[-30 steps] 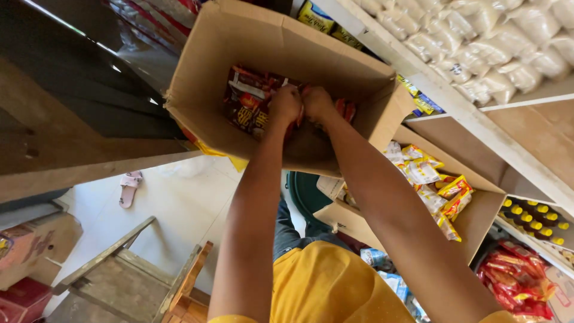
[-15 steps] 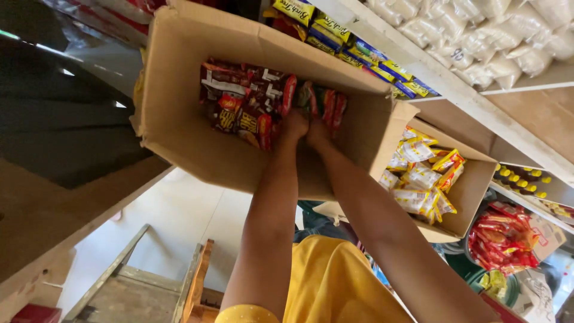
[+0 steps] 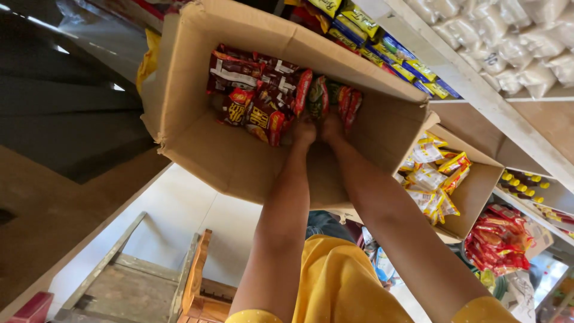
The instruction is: The person is stocking shelves with packets of instant noodles in a grocery store.
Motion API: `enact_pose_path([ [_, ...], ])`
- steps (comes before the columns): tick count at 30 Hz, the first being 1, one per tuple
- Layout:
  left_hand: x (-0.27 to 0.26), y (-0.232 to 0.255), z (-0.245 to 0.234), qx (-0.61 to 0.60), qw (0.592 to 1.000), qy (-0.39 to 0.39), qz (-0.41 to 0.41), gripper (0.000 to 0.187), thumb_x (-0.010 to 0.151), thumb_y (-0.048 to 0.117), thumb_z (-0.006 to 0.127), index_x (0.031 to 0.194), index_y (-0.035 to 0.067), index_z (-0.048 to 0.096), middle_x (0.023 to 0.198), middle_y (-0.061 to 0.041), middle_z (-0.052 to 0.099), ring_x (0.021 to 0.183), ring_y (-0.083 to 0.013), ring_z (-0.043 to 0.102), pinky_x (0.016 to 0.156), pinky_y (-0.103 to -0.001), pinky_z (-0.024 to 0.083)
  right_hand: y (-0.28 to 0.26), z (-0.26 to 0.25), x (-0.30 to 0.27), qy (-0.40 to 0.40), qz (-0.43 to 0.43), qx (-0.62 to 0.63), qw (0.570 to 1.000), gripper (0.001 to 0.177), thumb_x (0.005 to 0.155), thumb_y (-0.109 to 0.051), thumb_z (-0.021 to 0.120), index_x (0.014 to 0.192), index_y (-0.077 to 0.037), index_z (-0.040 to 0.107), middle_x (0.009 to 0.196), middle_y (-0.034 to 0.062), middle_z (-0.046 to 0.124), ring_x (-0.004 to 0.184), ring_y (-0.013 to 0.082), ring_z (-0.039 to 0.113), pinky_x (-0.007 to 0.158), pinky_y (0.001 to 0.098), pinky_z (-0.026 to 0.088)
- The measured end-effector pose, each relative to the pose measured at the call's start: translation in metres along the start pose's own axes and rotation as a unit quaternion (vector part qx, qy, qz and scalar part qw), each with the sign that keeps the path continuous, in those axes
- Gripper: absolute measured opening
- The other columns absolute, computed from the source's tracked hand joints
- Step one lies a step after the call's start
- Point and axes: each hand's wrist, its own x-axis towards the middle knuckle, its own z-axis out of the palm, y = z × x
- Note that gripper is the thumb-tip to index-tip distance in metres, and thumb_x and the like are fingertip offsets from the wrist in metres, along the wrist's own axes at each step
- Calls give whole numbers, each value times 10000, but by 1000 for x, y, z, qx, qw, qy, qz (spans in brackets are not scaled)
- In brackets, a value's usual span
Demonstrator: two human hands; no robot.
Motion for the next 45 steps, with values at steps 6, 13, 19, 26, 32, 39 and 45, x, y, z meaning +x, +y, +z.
enact_pose_path([
  [6, 14, 5, 9, -105, 992, -2, -64, 253, 909, 169, 552, 1061, 93, 739, 1125, -198, 733, 1071, -381, 683, 924, -448, 538, -17, -33, 2, 22, 125, 71, 989, 454, 928, -422, 652, 1137, -20, 686, 1158, 294, 668, 1100, 439, 646, 931, 509, 517],
  [13, 35, 20, -20, -48, 998, 15, -36, 276, 905, 260, 572, 1034, 73, 729, 1079, -226, 733, 1026, -424, 694, 880, -498, 546, -30, -24, 23, -43, -71, -51, 995, 472, 931, -336, 554, 1298, -41, 586, 1208, 268, 675, 1092, 433, 655, 941, 514, 516],
  [19, 61, 7, -47, -128, 989, -1, -79, 456, 1069, 447, 452, 1229, 98, 698, 1127, -227, 686, 1009, -404, 614, 814, -489, 485, -126, -124, 23, 98, -125, -5, 987, 459, 1046, -293, 407, 1359, 9, 553, 1135, 324, 675, 962, 507, 640, 824, 569, 511],
  [26, 42, 110, -148, -535, 776, -120, -312, 551, 968, 558, 555, 1283, 109, 616, 1096, -102, 738, 925, -273, 717, 788, -471, 601, -219, -318, -86, 69, 146, 488, 858, 407, 982, -294, 552, 916, 68, 725, 856, 215, 693, 774, 354, 681, 720, 520, 485],
  [32, 29, 179, -186, -539, 803, -92, -236, 623, 928, 529, 685, 1237, -11, 648, 1109, -125, 730, 894, -265, 704, 776, -447, 592, -210, -403, -180, -49, 52, 709, 701, 345, 923, -290, 576, 1117, -11, 639, 1112, 120, 725, 1013, 277, 690, 829, 472, 596],
  [39, -63, 246, -235, -436, 894, 102, 37, 486, 944, 456, 689, 1174, 52, 548, 1071, -72, 645, 975, -168, 597, 888, -327, 510, -197, -434, -267, -65, 3, 678, 732, 490, 875, -176, 687, 1313, -108, 479, 1192, 42, 657, 1080, 249, 672, 836, 480, 632],
  [45, -124, 268, -253, -628, 777, -36, -22, 329, 943, 312, 683, 1152, 85, 568, 1074, -52, 648, 1006, -172, 648, 865, -346, 538, -154, -417, -291, -27, -49, 716, 696, 391, 930, -19, 672, 1296, 55, 556, 1212, 138, 682, 1049, 248, 712, 850, 404, 662],
])
